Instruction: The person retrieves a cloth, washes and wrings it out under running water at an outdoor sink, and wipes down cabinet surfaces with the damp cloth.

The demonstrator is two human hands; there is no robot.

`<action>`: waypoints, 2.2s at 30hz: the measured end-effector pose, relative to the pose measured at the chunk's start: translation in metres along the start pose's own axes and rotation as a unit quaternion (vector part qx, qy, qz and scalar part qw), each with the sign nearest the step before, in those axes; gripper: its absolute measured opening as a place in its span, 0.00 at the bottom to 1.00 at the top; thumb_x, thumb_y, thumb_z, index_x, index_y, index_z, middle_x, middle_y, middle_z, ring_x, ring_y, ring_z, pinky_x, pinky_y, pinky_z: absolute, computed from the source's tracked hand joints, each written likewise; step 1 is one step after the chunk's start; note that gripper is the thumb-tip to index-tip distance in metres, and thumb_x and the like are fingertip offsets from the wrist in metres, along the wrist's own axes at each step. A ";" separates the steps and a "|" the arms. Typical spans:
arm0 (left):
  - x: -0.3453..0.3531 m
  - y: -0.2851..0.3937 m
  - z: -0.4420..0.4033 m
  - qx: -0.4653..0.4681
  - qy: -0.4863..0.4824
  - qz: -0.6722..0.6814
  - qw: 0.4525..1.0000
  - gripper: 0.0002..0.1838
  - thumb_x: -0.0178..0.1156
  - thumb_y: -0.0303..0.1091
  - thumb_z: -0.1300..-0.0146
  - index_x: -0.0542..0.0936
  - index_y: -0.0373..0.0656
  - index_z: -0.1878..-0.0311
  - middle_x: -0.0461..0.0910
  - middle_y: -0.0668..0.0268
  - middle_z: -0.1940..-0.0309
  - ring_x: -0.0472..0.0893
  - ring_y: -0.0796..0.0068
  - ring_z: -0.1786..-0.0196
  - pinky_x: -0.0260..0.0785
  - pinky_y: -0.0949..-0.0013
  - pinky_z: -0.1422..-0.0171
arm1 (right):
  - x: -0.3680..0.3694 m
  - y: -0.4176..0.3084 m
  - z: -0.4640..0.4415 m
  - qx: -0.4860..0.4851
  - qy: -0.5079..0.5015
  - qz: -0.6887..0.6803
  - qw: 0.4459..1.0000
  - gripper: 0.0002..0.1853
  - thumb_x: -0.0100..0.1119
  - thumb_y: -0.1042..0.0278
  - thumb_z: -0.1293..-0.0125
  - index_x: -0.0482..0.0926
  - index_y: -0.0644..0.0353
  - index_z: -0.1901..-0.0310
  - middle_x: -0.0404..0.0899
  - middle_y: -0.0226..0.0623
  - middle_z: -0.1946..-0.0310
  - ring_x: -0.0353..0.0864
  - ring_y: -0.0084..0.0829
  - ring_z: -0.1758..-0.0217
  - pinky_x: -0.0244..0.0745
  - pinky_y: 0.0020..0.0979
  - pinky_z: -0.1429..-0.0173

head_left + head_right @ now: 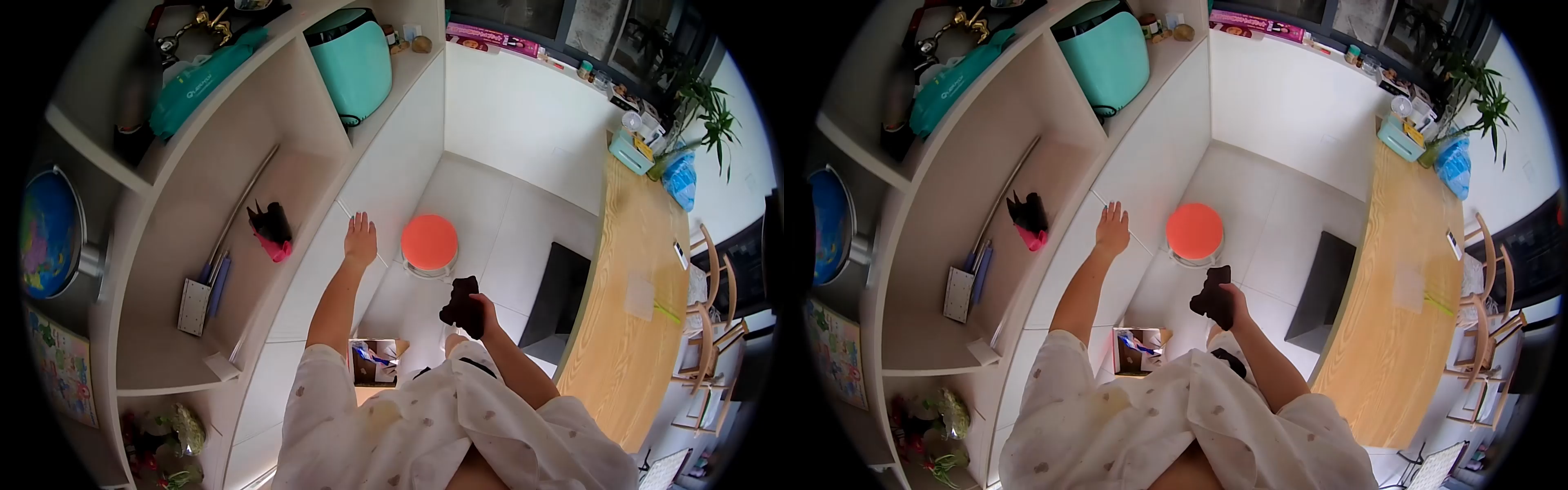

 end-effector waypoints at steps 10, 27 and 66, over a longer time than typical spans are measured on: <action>0.064 -0.049 -0.070 -0.063 -0.128 -0.242 0.960 0.27 0.41 0.37 0.40 0.54 0.37 0.39 0.37 0.59 0.34 0.37 0.63 0.32 0.31 0.63 0.32 | 0.027 -0.135 -0.087 0.039 0.011 0.025 0.999 0.21 0.48 0.57 0.50 0.68 0.62 0.56 0.74 0.39 0.67 0.75 0.36 0.67 0.71 0.34 0.68; 0.001 0.037 -0.188 -0.115 -0.023 0.012 0.993 0.22 0.48 0.39 0.46 0.68 0.39 0.49 0.52 0.49 0.40 0.49 0.52 0.36 0.36 0.52 0.34 | 0.022 -0.268 -0.189 0.021 -0.011 0.005 1.000 0.20 0.50 0.55 0.50 0.70 0.60 0.58 0.75 0.37 0.67 0.75 0.34 0.68 0.72 0.32 0.70; -0.035 0.030 -0.363 -0.558 0.268 0.013 0.785 0.32 0.55 0.43 0.50 0.60 0.36 0.44 0.60 0.56 0.45 0.58 0.56 0.40 0.46 0.44 0.39 | 0.172 -0.462 -0.572 -0.394 -0.255 0.636 0.612 0.33 0.55 0.68 0.49 0.52 0.70 0.45 0.71 0.40 0.78 0.72 0.36 0.72 0.69 0.29 0.64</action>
Point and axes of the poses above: each hand's wrist, its own z-axis away from the middle knuckle, its own x-axis out of the palm, y = z × x, the point moved 4 cm from there along -z, towards the middle knuckle
